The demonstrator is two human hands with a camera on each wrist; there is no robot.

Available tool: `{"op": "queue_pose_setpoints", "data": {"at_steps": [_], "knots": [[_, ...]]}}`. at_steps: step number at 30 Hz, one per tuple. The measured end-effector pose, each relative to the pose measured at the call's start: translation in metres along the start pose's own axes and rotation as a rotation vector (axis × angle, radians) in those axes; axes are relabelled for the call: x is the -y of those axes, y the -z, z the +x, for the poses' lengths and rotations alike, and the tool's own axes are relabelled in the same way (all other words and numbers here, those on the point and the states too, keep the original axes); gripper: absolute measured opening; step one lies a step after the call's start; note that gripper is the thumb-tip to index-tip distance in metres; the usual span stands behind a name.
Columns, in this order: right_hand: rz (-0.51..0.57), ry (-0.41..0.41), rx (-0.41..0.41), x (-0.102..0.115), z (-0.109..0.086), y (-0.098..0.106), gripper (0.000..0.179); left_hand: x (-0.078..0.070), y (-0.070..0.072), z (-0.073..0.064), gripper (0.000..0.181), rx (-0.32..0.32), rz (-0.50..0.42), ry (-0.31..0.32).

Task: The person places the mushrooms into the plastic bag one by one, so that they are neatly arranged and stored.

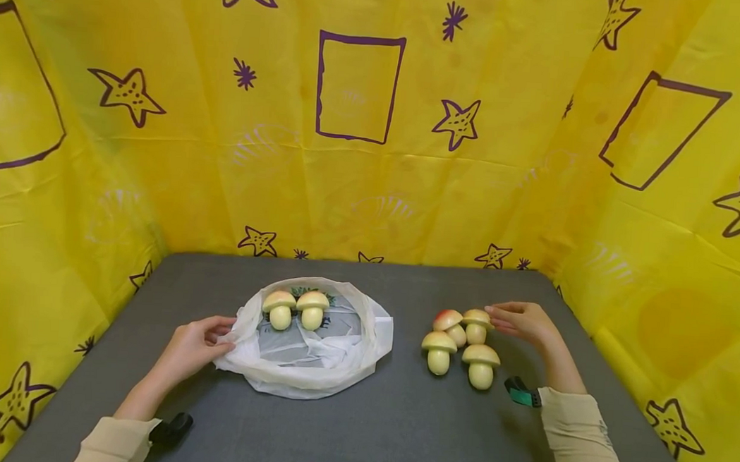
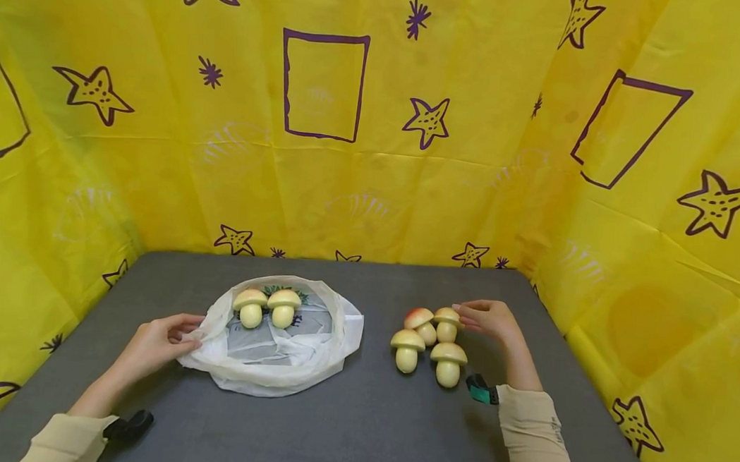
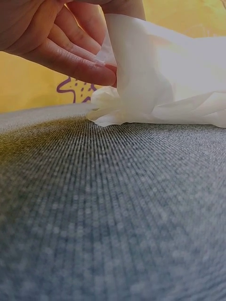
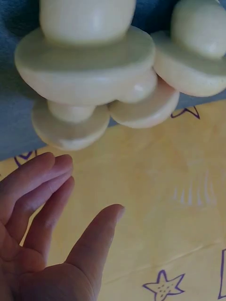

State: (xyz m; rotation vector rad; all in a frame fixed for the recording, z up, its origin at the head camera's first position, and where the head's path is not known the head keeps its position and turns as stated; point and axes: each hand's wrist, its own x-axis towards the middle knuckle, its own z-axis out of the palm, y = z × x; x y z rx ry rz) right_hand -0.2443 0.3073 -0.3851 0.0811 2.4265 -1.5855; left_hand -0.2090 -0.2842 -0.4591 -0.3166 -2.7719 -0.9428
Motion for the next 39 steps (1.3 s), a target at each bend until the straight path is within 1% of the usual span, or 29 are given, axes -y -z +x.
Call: {"op": "queue_pose_setpoints", "data": {"at_steps": [7,16,22,28,33,39], "knots": [[-0.029,0.003,0.003,-0.015,0.000,0.005,0.061,0.000,0.000,0.000,0.040,-0.003,0.006,-0.009],[-0.059,0.005,-0.003,-0.034,-0.001,0.004,0.058,-0.001,0.000,-0.001,0.040,-0.001,0.006,-0.008],[-0.029,-0.032,-0.004,-0.042,-0.001,0.001,0.061,0.001,0.000,-0.003,0.040,-0.001,0.008,0.004],[-0.037,-0.034,0.019,-0.047,0.000,-0.001,0.058,0.000,0.000,-0.003,0.040,0.003,0.008,0.012],[-0.010,-0.048,0.033,-0.055,0.006,-0.003,0.057,-0.001,-0.001,-0.002,0.040,-0.003,0.009,0.003],[0.035,-0.057,0.060,-0.058,0.010,-0.007,0.056,-0.001,0.000,-0.001,0.039,-0.006,0.011,-0.005]]}}
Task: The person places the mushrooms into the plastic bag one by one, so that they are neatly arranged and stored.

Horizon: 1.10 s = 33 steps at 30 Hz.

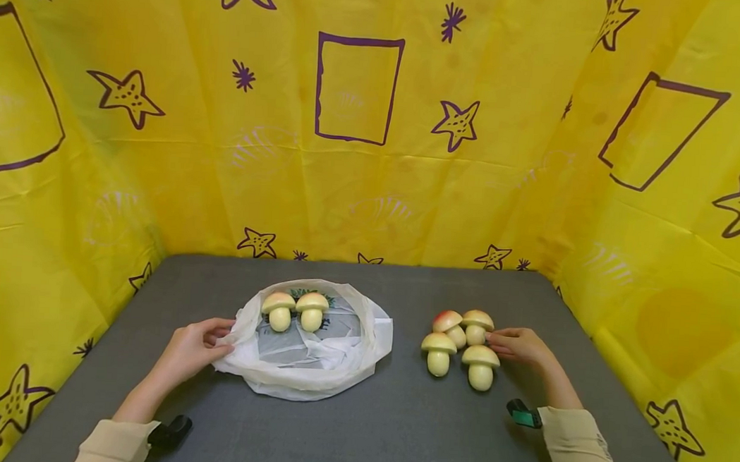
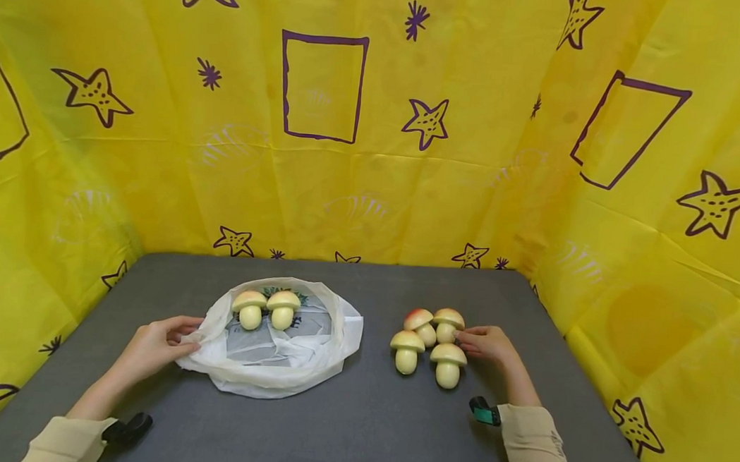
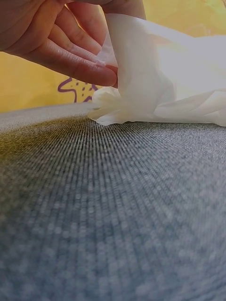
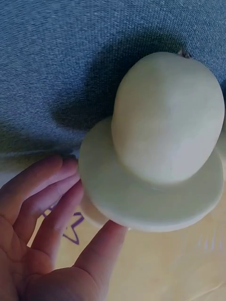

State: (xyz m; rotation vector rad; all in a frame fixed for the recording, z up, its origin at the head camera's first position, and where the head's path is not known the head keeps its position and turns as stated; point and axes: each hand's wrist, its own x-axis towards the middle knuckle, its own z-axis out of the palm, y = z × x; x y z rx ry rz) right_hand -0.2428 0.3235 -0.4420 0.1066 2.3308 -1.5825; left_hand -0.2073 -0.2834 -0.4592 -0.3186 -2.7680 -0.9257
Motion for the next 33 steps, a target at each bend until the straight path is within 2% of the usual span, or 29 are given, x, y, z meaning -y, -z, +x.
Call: {"op": "queue_pose_setpoints", "data": {"at_steps": [16,24,33], "knots": [[-0.027,-0.043,-0.006,-0.002,0.014,-0.005,0.062,0.001,0.000,0.000,0.041,0.015,-0.001,0.011],[-0.038,-0.088,0.000,-0.006,0.019,-0.004,0.073,0.001,0.000,0.001,0.040,0.009,-0.006,0.003],[-0.034,-0.101,0.016,-0.004,0.022,-0.004,0.071,0.004,0.000,0.001,0.040,0.006,-0.003,0.006]]}}
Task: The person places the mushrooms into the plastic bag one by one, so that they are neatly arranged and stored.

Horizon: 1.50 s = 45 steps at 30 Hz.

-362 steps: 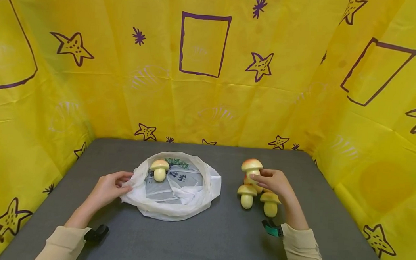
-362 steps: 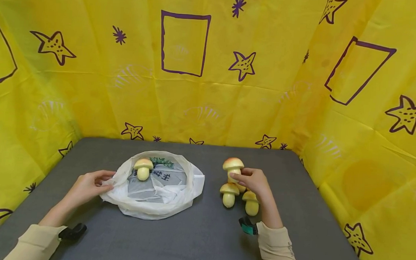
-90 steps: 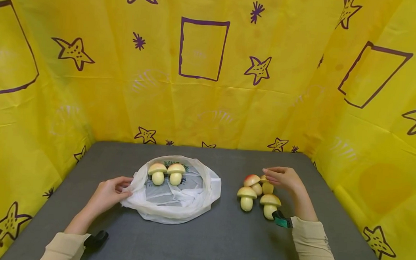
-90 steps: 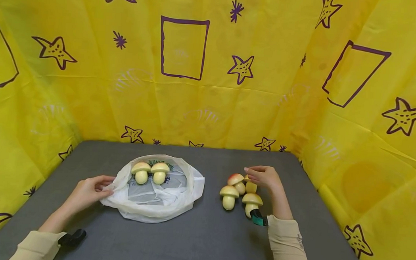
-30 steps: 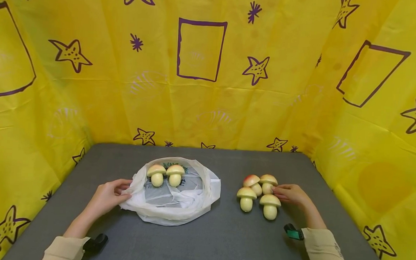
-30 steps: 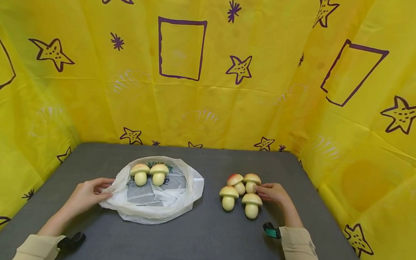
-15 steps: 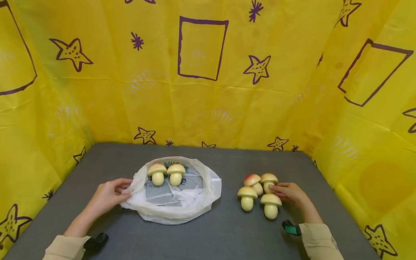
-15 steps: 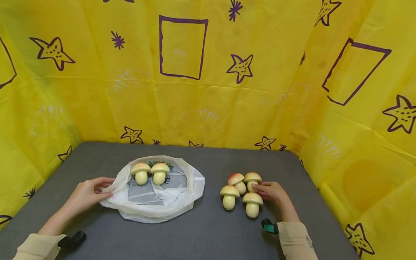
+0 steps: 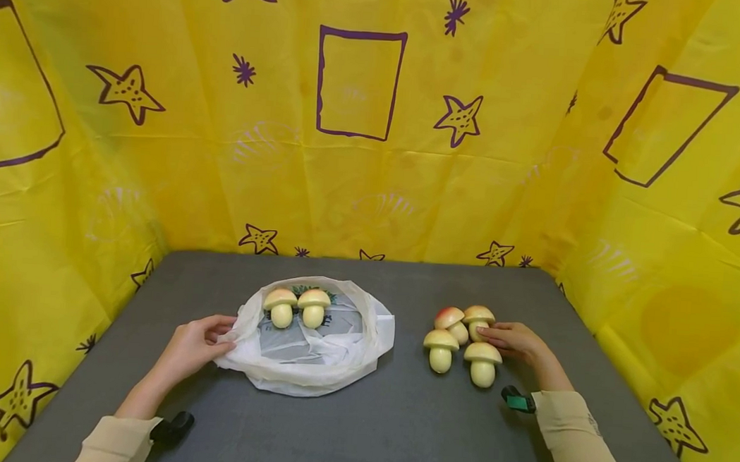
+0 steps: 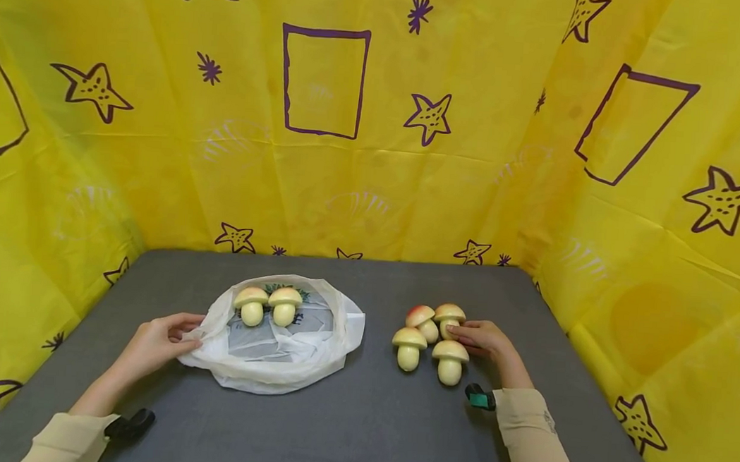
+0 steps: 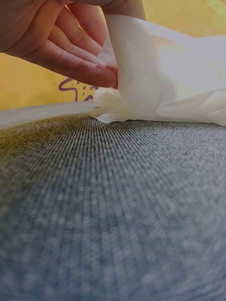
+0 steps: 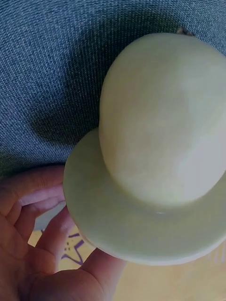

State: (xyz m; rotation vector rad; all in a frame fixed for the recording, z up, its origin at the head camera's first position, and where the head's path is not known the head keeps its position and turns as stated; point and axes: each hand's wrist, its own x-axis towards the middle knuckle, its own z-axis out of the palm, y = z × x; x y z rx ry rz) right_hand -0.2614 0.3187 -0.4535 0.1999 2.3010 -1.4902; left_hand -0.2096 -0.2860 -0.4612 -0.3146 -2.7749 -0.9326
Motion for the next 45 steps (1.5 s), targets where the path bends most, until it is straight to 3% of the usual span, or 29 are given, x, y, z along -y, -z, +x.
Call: {"op": "queue_pose_setpoints", "data": {"at_steps": [12,23,29,45], "knots": [[0.005,-0.003,0.002,-0.003,0.001,0.000,0.068,-0.002,0.001,-0.001,0.040,0.014,-0.007,0.004],[0.089,0.016,0.039,-0.010,-0.002,0.006,0.071,-0.003,0.000,-0.002,0.040,0.023,-0.008,0.010],[0.130,0.035,0.042,-0.009,-0.010,0.012,0.071,-0.004,0.000,-0.001,0.040,0.016,-0.016,0.009],[0.114,0.063,0.018,0.003,-0.028,0.018,0.070,-0.003,0.001,0.000,0.041,0.022,-0.009,0.012]]}}
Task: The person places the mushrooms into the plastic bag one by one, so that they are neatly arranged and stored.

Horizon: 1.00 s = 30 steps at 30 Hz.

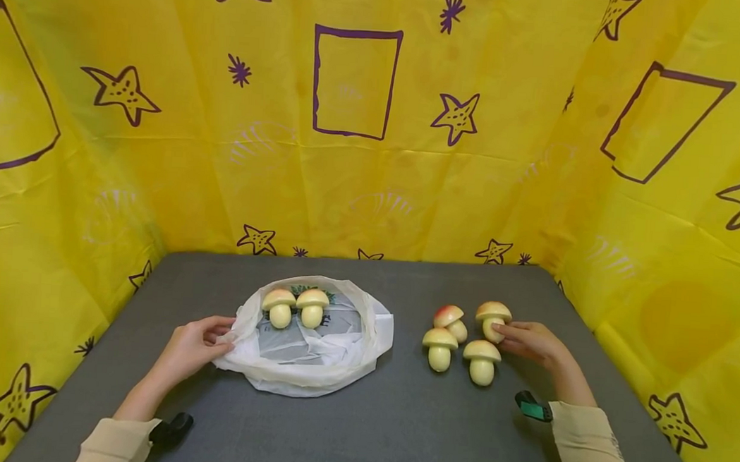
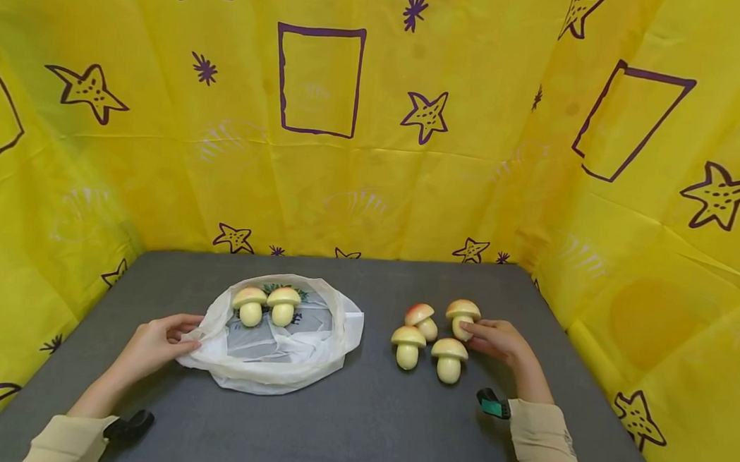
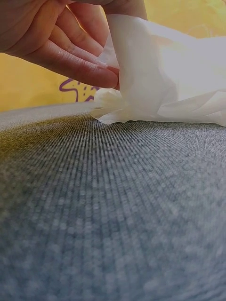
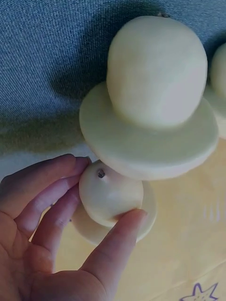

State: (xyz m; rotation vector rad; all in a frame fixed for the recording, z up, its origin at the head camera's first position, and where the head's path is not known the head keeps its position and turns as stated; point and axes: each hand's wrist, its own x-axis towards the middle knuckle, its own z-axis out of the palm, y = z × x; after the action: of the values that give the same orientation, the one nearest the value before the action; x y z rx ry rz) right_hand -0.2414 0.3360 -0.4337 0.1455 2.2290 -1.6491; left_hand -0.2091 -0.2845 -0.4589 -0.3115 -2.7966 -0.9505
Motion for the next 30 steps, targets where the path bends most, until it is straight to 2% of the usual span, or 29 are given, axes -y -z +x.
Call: {"op": "queue_pose_setpoints", "data": {"at_steps": [11,17,30], "knots": [[-0.063,0.026,-0.032,0.013,-0.007,-0.004,0.071,-0.001,0.001,0.000,0.041,0.005,0.006,-0.001],[-0.054,0.041,-0.015,0.022,-0.012,-0.009,0.078,-0.002,0.001,0.000,0.041,0.010,0.010,0.005],[-0.063,0.081,0.010,0.036,-0.015,-0.020,0.078,0.000,0.001,-0.001,0.041,0.002,0.002,-0.003]]}}
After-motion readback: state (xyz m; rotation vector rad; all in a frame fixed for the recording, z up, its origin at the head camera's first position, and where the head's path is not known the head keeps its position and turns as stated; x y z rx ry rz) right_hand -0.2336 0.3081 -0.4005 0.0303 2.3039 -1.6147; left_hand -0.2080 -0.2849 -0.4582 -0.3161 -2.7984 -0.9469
